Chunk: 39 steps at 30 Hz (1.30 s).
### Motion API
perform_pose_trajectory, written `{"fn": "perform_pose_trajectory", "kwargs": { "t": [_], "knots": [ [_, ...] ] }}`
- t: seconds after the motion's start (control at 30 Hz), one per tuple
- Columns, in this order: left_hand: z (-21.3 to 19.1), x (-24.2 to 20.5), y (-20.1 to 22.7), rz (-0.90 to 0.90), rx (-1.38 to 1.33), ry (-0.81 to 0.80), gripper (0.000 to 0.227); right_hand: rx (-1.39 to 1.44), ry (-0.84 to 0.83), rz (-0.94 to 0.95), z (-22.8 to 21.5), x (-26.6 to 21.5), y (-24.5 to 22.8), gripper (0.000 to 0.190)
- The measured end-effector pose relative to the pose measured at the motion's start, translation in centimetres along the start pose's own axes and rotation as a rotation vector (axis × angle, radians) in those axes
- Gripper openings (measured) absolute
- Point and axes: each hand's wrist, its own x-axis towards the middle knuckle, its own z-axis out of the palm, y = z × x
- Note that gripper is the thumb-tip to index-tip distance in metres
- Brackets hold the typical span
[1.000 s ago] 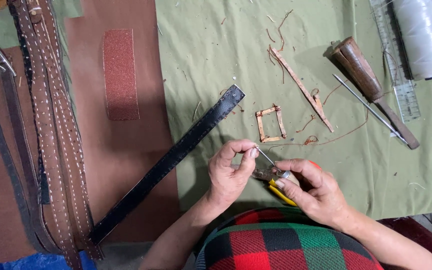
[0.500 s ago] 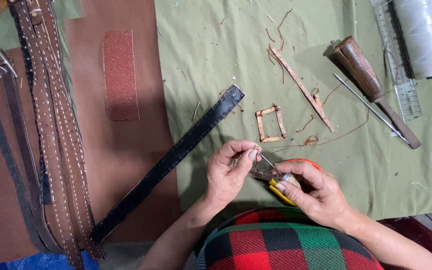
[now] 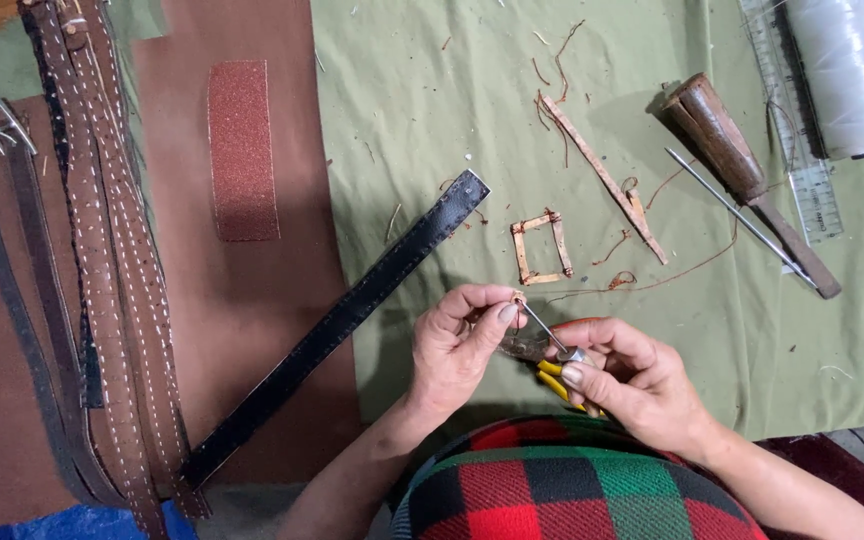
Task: Cutting a length of thread and using it to bind the joints of a small wooden frame.
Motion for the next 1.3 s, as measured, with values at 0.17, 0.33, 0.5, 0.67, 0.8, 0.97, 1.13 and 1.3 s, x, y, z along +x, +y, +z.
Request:
{"fn": "perform_pose_trajectory", "kwargs": {
  "t": [0.17, 0.33, 0.5, 0.67, 0.8, 0.97, 1.13, 1.3],
  "knots": [
    [0.0, 0.0, 0.2, -0.014, -0.035, -0.014, 0.014, 0.121, -0.032, 0.052, -0.2, 0.2, -0.2, 0.033],
    [-0.3, 0.1, 0.0, -0.094, -0.103, -0.028, 0.016, 0.169, -0.065, 0.06, -0.2, 0.5, -1.0, 0.032],
    [-0.8, 0.0, -0.4, -0.212, -0.231, -0.056, 0.024, 0.174, -0.088, 0.054, -0.1, 0.6, -1.3, 0.032],
    [-0.8, -0.1, -0.5, -0.269, -0.239, -0.04, 0.028, 0.179, -0.065, 0.073, -0.2, 0.5, -1.1, 0.031],
    [-0.7, 0.1, -0.2, -0.259, -0.234, -0.049, 0.028, 0.172, -0.071, 0.064, -0.3, 0.5, -1.1, 0.032],
    [-1.4, 0.2, -0.7, -0.16, -0.303, -0.083, 0.036, 0.06, 0.001, -0.002, -0.7, 0.2, -1.1, 0.032],
    [-2.2, 0.1, -0.5, -0.112, -0.119, -0.01, 0.03, -0.202, 0.188, -0.113, -3.0, -0.5, 2.2, 0.043],
    [-3.4, -0.9, -1.6, -0.049, 0.241, -0.011, 0.035, -0.41, 0.205, -0.115, -3.1, -0.7, 2.5, 0.038]
  ]
}}
